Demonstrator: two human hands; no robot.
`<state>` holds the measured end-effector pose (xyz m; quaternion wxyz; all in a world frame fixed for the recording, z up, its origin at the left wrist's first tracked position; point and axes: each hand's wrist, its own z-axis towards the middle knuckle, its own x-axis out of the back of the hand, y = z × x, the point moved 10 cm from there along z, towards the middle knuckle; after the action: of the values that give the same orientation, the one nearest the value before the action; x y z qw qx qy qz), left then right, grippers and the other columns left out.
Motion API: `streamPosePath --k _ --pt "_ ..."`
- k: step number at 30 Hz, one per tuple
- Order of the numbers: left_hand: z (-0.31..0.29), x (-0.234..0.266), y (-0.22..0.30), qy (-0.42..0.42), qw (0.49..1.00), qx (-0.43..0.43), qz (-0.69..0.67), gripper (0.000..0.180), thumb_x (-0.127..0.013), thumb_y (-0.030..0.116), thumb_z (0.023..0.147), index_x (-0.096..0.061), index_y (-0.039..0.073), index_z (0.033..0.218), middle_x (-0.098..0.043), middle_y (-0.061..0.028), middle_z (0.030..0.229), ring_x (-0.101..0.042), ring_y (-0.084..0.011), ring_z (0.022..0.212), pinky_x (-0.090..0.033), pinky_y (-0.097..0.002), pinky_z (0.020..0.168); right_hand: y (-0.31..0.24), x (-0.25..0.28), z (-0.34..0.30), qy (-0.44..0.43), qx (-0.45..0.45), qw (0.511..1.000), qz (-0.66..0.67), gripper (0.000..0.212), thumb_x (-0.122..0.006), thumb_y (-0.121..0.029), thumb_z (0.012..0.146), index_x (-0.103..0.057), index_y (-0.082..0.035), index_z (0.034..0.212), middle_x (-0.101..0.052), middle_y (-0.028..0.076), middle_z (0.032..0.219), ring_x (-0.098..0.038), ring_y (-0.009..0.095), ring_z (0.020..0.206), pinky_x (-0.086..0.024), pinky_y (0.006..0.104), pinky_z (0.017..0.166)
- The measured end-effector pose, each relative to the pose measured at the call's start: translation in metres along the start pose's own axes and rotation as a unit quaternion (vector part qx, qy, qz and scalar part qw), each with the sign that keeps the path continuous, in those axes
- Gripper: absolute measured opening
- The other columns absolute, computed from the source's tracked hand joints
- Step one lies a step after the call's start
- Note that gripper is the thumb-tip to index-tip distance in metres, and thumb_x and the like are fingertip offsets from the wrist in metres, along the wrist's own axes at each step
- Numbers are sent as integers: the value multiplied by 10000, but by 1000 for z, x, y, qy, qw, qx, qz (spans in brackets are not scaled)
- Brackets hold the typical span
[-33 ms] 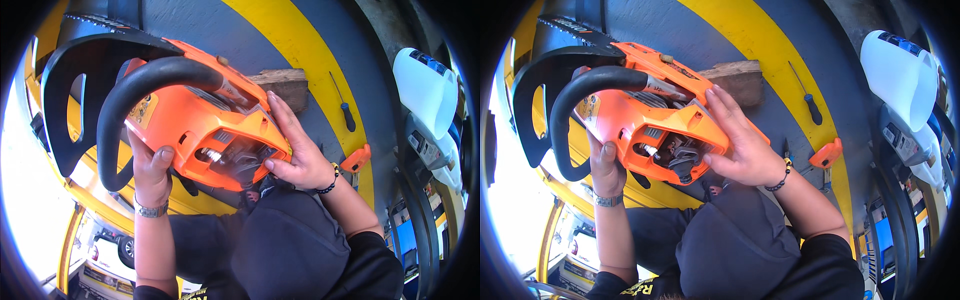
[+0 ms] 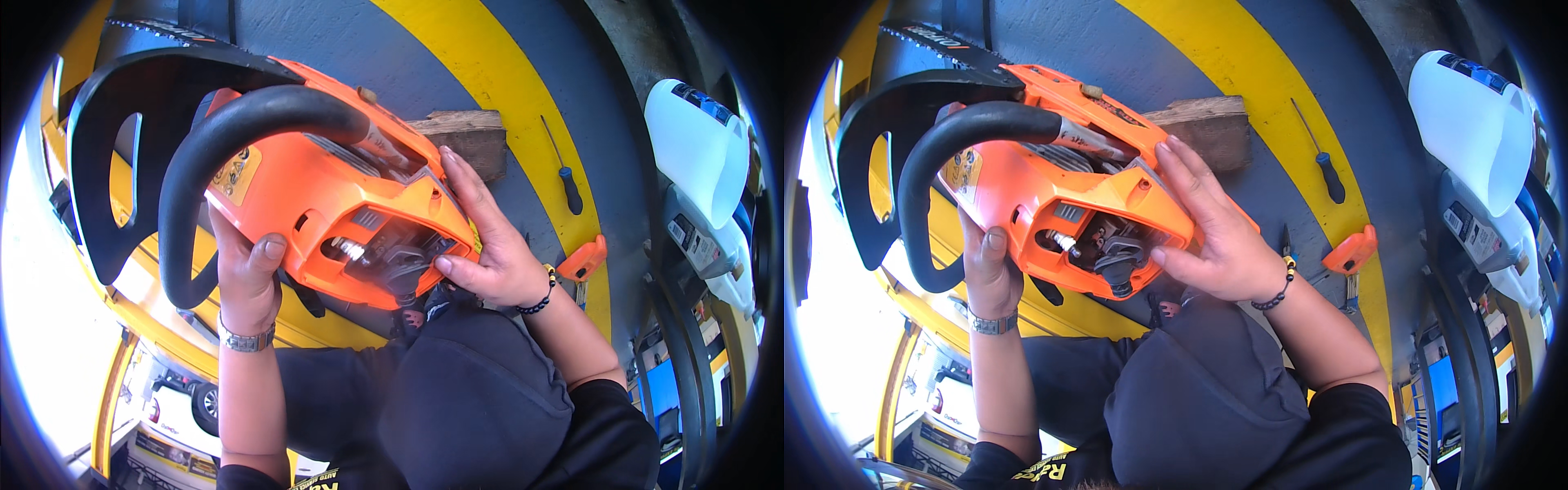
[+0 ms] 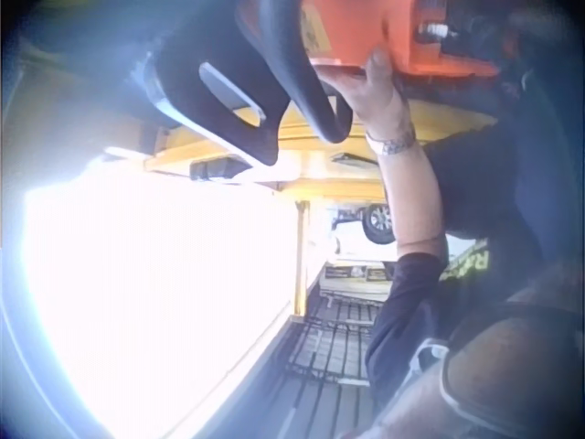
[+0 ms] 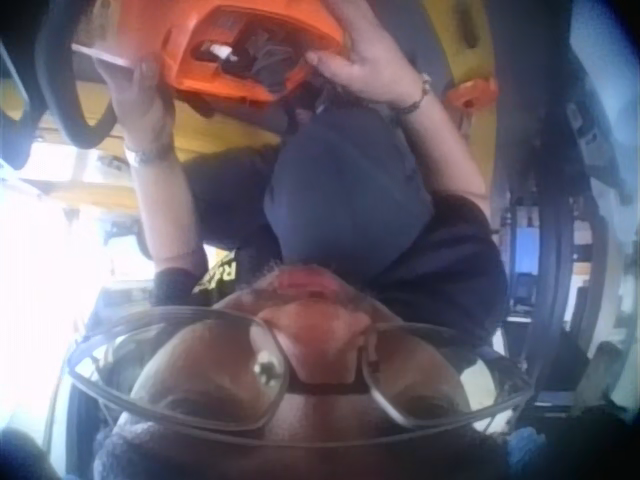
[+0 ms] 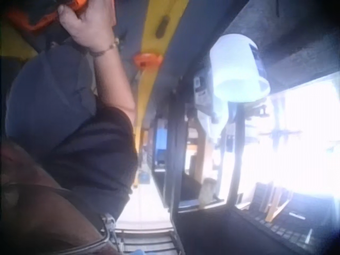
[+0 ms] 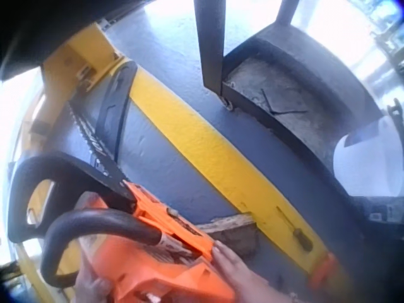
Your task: The person removes the orange top cover of a chainsaw, then uses a socket wrench to remove the spark plug. After inspecting the spark plug, the person reinserts it and replaces the cover.
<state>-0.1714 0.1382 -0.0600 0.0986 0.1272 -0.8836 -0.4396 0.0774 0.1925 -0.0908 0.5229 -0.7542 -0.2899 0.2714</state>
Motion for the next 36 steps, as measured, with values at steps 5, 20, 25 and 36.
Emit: streamPosePath --k 5,20,25,36 --pt "-2 2 -4 37 998 -47 -30 974 -706 513 930 -180 43 1603 -460 -111 1510 -514 -238 1351 -436 -385 1125 19 9 -4 40 9 999 10 1030 -790 -511 830 -309 8 1578 -340 262 1583 -329 379 1497 -274 443 1213" --pt "-68 -40 7 44 875 -213 432 1672 -983 614 407 2 4 1613 -218 -289 1619 -280 -409 1506 -276 -461 1219 27 15 17 -29 -33 993 113 1363 -959 -534 566 -246 -29 1611 -392 156 1581 -375 275 1473 -288 453 1224" --pt "-69 -44 11 56 866 -250 428 1615 -977 636 403 -90 9 1598 -246 -287 1595 -282 -455 1492 -284 -497 1208 29 14 22 -15 -34 991 126 1354 -959 -548 547 -284 -29 1600 -424 132 1554 -410 256 1448 -304 465 1217" --pt "-69 -36 5 89 874 -260 402 1560 -997 601 389 -172 -6 1567 -358 -258 1533 -373 -416 1446 -315 -463 1194 31 14 18 42 -30 993 109 1287 -896 -662 603 -342 -21 1571 -473 133 1496 -471 276 1395 -345 465 1179"
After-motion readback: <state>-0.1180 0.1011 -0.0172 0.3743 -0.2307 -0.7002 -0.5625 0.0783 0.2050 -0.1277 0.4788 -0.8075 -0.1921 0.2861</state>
